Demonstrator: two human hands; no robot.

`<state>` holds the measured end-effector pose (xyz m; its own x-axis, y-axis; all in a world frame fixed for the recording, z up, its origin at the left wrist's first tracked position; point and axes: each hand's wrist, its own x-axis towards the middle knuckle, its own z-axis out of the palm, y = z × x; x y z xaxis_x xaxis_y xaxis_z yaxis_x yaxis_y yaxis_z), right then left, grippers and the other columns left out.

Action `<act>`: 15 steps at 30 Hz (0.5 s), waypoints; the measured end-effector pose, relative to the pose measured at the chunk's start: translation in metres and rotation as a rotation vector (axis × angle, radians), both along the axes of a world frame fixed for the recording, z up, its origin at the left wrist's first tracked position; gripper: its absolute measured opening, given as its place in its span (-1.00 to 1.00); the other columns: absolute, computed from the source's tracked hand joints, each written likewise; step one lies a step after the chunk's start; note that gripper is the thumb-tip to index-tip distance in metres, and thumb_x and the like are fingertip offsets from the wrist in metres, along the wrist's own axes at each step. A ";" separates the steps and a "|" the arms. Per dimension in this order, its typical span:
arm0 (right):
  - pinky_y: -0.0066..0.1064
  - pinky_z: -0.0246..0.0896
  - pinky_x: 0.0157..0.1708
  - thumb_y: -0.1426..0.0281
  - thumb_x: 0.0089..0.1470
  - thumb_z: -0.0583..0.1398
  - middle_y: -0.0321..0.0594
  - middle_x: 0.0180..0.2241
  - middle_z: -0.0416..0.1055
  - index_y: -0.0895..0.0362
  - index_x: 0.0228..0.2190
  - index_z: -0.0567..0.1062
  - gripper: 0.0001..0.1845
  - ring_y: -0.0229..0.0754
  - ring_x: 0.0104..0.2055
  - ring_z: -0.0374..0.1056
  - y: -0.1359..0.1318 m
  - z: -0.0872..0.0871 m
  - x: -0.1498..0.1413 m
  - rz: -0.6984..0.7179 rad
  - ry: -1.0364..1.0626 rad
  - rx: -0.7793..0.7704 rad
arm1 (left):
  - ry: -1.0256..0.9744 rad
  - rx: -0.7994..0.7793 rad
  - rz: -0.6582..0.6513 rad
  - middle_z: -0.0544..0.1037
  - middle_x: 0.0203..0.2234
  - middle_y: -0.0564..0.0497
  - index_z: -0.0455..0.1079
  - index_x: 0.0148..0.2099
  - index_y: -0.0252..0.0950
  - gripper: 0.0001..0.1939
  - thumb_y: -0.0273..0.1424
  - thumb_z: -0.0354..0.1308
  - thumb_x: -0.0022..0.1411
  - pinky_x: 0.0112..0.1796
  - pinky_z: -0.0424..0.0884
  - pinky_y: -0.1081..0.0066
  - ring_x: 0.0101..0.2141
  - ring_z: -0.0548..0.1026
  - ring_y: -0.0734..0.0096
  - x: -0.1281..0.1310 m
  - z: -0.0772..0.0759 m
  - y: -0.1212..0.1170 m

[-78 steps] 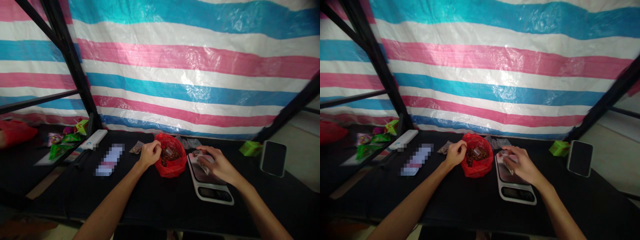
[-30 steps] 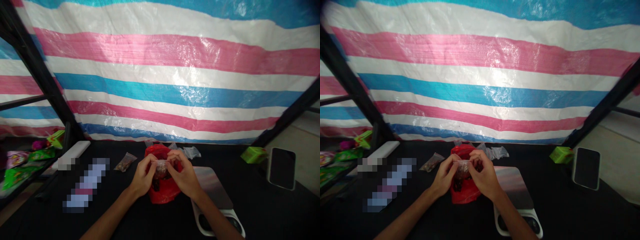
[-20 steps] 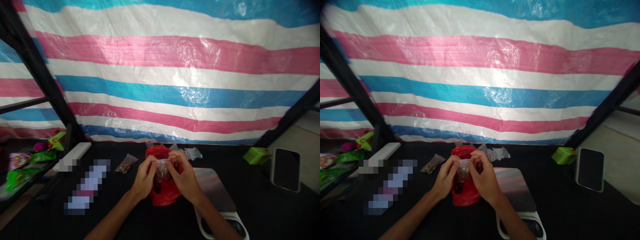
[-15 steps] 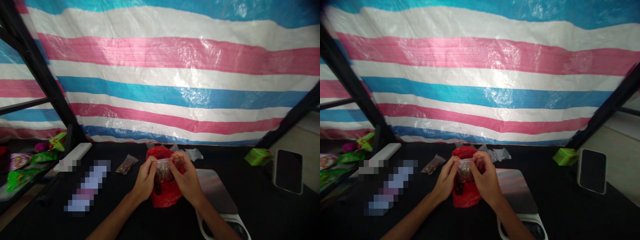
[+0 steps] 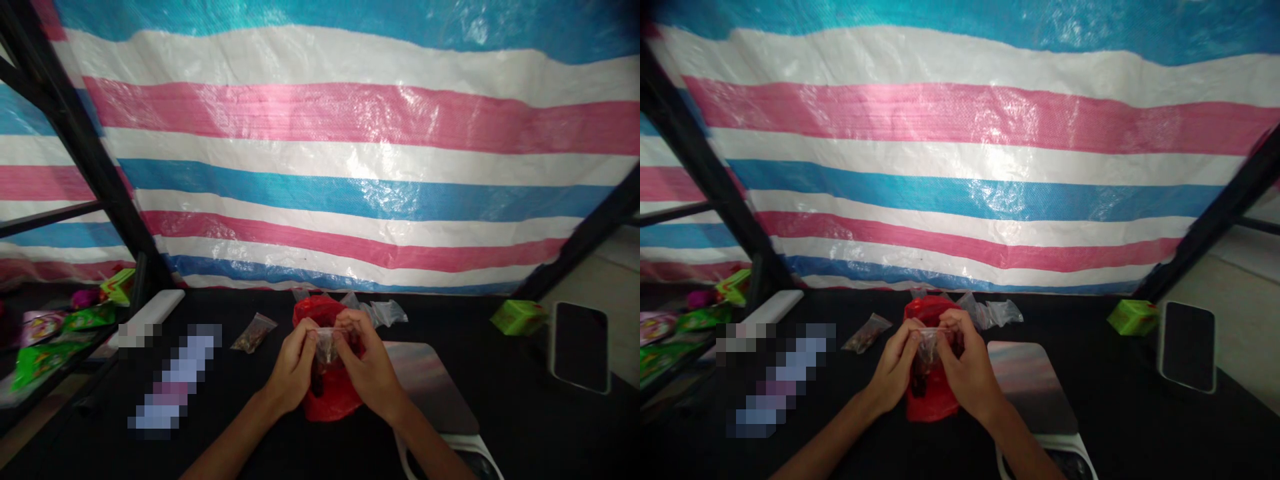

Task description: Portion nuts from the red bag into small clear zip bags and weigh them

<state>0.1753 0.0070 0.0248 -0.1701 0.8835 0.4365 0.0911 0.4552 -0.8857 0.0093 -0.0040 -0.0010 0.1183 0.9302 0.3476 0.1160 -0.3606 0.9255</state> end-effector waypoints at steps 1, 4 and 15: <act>-0.39 0.31 -0.20 0.36 0.29 0.19 -0.29 -0.26 0.39 0.03 -0.12 0.38 -0.87 -0.20 -0.23 0.36 0.000 0.001 0.000 -0.011 0.002 0.006 | 0.007 0.007 -0.010 0.38 -0.38 0.07 0.30 -0.23 -0.26 -0.66 -0.20 -0.12 0.53 -0.30 0.29 0.43 -0.37 0.35 0.43 0.000 0.000 -0.001; -0.41 0.27 -0.28 0.38 0.26 0.21 -0.32 -0.32 0.36 0.03 -0.17 0.37 -0.89 -0.22 -0.30 0.32 0.000 0.001 0.000 -0.044 0.025 0.032 | 0.032 0.040 -0.023 0.40 -0.36 0.05 0.31 -0.22 -0.27 -0.67 -0.20 -0.11 0.53 -0.28 0.29 0.42 -0.35 0.37 0.42 0.000 0.001 -0.001; -0.39 0.29 -0.23 0.36 0.27 0.22 -0.31 -0.27 0.39 0.02 -0.12 0.40 -0.86 -0.21 -0.25 0.35 -0.002 -0.004 -0.003 -0.015 0.012 0.027 | 0.012 0.045 -0.032 0.47 -0.28 0.01 0.36 -0.15 -0.27 -0.74 -0.23 -0.03 0.50 -0.21 0.34 0.42 -0.26 0.44 0.39 0.003 0.005 -0.001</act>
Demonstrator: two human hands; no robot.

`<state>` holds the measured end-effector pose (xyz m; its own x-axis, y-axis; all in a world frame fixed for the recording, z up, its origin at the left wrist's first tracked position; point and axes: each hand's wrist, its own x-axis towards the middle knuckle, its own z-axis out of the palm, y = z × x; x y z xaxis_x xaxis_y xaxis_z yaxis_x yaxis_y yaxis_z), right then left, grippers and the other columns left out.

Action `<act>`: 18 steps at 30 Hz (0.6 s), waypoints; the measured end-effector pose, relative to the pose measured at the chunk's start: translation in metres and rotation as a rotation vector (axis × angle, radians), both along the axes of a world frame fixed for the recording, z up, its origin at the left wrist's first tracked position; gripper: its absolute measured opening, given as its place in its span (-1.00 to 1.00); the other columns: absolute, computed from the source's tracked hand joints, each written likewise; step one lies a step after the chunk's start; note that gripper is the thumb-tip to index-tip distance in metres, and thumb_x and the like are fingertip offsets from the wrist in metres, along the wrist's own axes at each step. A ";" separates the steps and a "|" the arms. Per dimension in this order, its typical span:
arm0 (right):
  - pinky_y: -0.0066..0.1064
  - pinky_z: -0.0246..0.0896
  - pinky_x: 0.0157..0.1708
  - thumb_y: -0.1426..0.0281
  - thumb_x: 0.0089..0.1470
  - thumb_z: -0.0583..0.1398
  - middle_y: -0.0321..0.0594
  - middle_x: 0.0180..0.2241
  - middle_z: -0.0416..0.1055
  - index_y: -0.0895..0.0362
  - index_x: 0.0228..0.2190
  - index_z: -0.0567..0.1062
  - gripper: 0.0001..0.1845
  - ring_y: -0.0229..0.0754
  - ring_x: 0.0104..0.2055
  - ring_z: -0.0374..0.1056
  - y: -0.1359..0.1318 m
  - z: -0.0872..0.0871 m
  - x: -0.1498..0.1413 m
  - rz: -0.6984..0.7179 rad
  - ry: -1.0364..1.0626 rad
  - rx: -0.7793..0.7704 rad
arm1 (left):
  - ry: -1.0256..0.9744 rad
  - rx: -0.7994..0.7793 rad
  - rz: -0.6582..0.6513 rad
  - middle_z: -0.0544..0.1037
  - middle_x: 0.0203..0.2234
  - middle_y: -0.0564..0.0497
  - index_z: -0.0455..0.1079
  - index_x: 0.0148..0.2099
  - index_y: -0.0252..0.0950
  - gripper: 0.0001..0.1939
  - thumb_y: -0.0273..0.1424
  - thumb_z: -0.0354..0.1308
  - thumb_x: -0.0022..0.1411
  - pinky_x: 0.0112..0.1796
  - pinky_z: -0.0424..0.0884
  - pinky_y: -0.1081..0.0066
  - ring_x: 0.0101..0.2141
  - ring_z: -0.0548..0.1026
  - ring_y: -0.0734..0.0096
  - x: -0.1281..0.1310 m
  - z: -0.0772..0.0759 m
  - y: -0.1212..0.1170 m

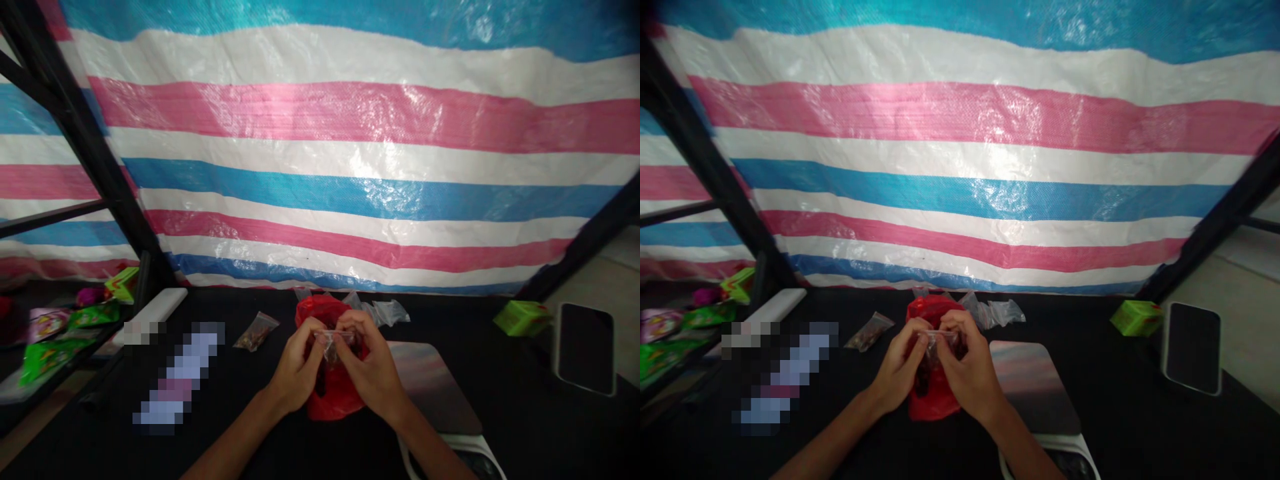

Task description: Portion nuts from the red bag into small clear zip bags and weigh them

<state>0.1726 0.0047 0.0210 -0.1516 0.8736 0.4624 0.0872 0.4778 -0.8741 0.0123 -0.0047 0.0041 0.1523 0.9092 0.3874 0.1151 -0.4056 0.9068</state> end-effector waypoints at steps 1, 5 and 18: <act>-0.38 0.29 -0.22 0.36 0.27 0.22 -0.31 -0.27 0.40 0.02 -0.10 0.40 -0.83 -0.20 -0.25 0.36 0.000 0.000 0.000 -0.005 -0.009 0.007 | -0.019 -0.010 0.009 0.47 -0.27 0.01 0.37 -0.14 -0.27 -0.75 -0.23 -0.01 0.50 -0.21 0.35 0.43 -0.25 0.45 0.39 0.000 0.000 0.001; -0.32 0.30 -0.14 0.38 0.24 0.24 -0.25 -0.21 0.43 0.03 -0.10 0.43 -0.81 -0.16 -0.19 0.38 0.003 -0.003 0.001 -0.069 -0.074 0.058 | -0.074 -0.047 0.019 0.50 -0.26 0.02 0.39 -0.14 -0.27 -0.76 -0.22 0.04 0.47 -0.20 0.37 0.42 -0.24 0.47 0.39 0.001 -0.004 0.004; -0.29 0.34 -0.11 0.36 0.26 0.21 -0.22 -0.14 0.48 0.00 -0.07 0.47 -0.80 -0.13 -0.12 0.41 0.004 0.005 0.013 -0.144 -0.227 0.221 | -0.312 -0.140 0.064 0.58 -0.36 -0.01 0.51 -0.27 -0.31 -0.81 -0.27 0.28 0.24 -0.22 0.40 0.42 -0.31 0.51 0.36 -0.008 0.018 0.011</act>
